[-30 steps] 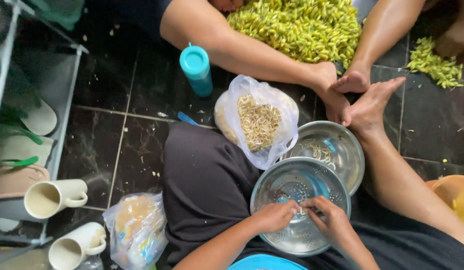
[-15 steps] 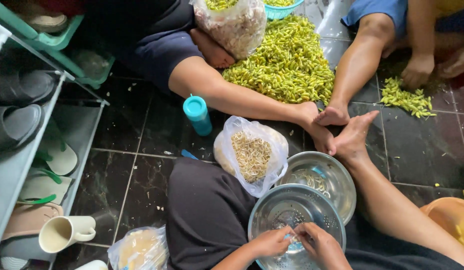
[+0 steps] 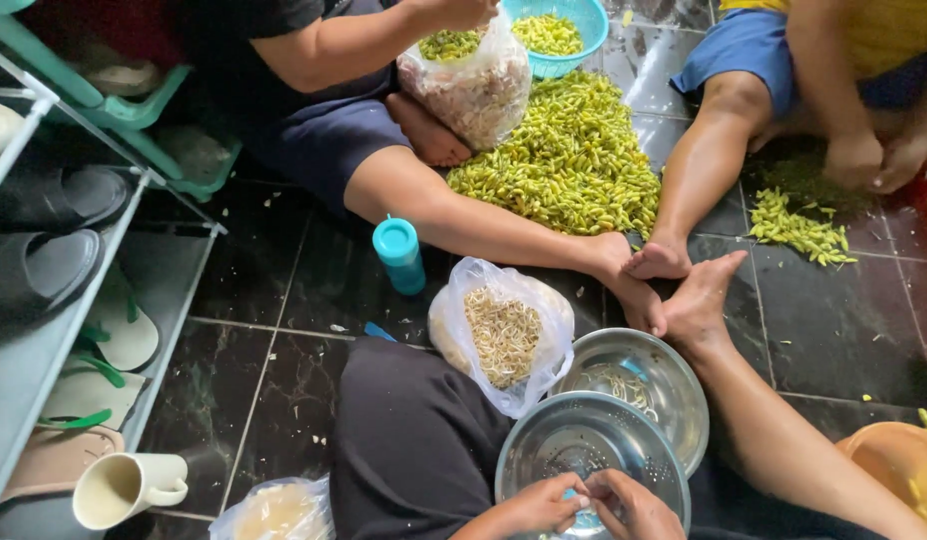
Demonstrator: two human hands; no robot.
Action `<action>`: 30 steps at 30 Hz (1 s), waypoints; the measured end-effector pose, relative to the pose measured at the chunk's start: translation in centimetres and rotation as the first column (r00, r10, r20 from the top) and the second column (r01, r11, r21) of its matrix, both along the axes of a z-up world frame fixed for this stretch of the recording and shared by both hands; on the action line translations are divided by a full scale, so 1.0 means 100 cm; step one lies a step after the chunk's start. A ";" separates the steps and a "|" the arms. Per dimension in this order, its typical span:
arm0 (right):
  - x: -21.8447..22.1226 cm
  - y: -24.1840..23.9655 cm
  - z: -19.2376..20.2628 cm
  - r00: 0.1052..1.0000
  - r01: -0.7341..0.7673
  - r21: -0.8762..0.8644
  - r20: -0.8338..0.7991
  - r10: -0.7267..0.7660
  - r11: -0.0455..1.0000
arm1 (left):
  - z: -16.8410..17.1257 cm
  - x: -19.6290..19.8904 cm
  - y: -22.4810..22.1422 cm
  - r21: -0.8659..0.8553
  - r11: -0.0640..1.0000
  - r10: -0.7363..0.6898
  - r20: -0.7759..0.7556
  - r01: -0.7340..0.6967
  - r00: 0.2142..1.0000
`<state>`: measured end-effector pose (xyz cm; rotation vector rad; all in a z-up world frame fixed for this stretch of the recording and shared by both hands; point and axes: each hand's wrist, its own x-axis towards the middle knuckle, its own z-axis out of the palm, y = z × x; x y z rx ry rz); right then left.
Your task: The person sits on the floor and peels small green vegetables by hand, removing the outer layer and placing the peeled pieces into a metal colander. The person works continuously, handling the vegetables one at a time.
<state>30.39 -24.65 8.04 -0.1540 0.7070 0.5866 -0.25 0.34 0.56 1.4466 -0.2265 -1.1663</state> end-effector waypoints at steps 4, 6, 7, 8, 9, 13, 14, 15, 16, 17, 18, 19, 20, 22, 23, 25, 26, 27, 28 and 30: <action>0.003 -0.009 -0.014 0.946 -0.135 0.094 0.308 0.100 0.986 | 0.038 0.014 0.013 -0.057 0.998 -0.052 -0.225 0.040 0.973; 0.001 -0.001 -0.002 0.945 -0.152 0.050 0.299 0.131 0.987 | 0.027 0.014 0.007 -0.017 0.998 -0.069 -0.204 0.067 0.977; -0.004 0.005 0.006 0.949 -0.111 -0.104 0.284 0.137 0.988 | 0.022 0.010 0.004 0.029 0.996 -0.081 -0.107 0.085 0.991; -0.009 0.011 0.015 0.953 -0.072 -0.256 0.268 0.142 0.964 | 0.017 0.007 0.002 0.077 0.992 -0.097 -0.009 0.098 0.995; 0.009 -0.010 -0.025 0.953 -0.072 -0.255 0.268 0.142 0.964 | 0.015 0.006 0.002 0.077 0.992 -0.097 -0.008 0.097 0.995; 0.009 -0.012 -0.021 0.813 -0.106 -0.212 0.544 0.207 0.972 | 0.052 0.006 0.018 -0.188 0.980 -0.085 -0.129 0.060 0.988; -0.006 0.009 0.021 1.000 -0.013 -0.097 -0.021 0.012 0.995 | 0.072 0.009 0.026 -0.315 0.949 -0.091 -0.288 -0.005 0.953; -0.001 -0.001 0.003 1.000 -0.013 -0.096 -0.023 0.010 0.995 | 0.074 0.011 0.025 -0.314 0.949 -0.092 -0.291 -0.004 0.952; 0.004 -0.011 -0.015 0.961 -0.189 0.177 0.235 0.145 0.966 | 0.075 0.013 0.024 -0.309 0.951 -0.122 -0.297 0.026 0.947; 0.006 -0.021 -0.035 0.849 -0.404 0.382 0.495 0.186 0.831 | 0.077 0.013 0.024 -0.304 0.951 -0.156 -0.308 0.058 0.938; 0.015 -0.025 -0.042 0.854 -0.397 0.386 0.488 0.181 0.833 | 0.081 0.011 0.026 -0.303 0.951 -0.160 -0.316 0.060 0.935; 0.028 -0.029 -0.048 0.683 -0.593 0.316 0.684 0.255 0.741 | 0.086 0.014 0.028 -0.293 0.951 -0.184 -0.283 0.098 0.941; 0.040 -0.034 -0.053 0.463 -0.750 0.197 0.838 0.289 0.631 | 0.090 0.016 0.030 -0.282 0.950 -0.209 -0.250 0.135 0.945; 0.038 -0.041 -0.055 0.833 -0.497 0.471 0.496 0.247 0.729 | 0.096 0.026 0.027 -0.198 0.963 -0.224 -0.209 0.184 0.952; 0.026 -0.044 -0.062 0.988 -0.129 0.592 0.008 0.154 0.795 | 0.099 0.022 0.025 -0.118 0.969 -0.238 -0.185 0.219 0.953; 0.015 -0.030 -0.035 0.976 -0.035 0.578 -0.157 0.152 0.816 | 0.025 0.008 0.005 -0.111 0.981 -0.178 -0.151 0.162 0.972; 0.010 -0.023 -0.019 0.943 0.037 0.551 -0.295 0.153 0.834 | -0.010 -0.001 -0.005 -0.101 0.990 -0.110 -0.095 0.101 0.989; 0.008 -0.027 -0.025 0.944 0.043 0.547 -0.296 0.145 0.836 | -0.011 -0.007 -0.005 -0.106 0.988 -0.118 -0.093 0.108 0.989; 0.006 -0.031 -0.029 0.921 0.069 0.588 -0.348 0.175 0.806 | -0.011 -0.014 -0.006 -0.106 0.992 -0.065 -0.046 0.060 0.997; 0.013 -0.037 -0.031 0.872 0.107 0.663 -0.421 0.250 0.741 | -0.012 -0.008 -0.006 -0.115 0.993 -0.008 0.027 0.012 1.000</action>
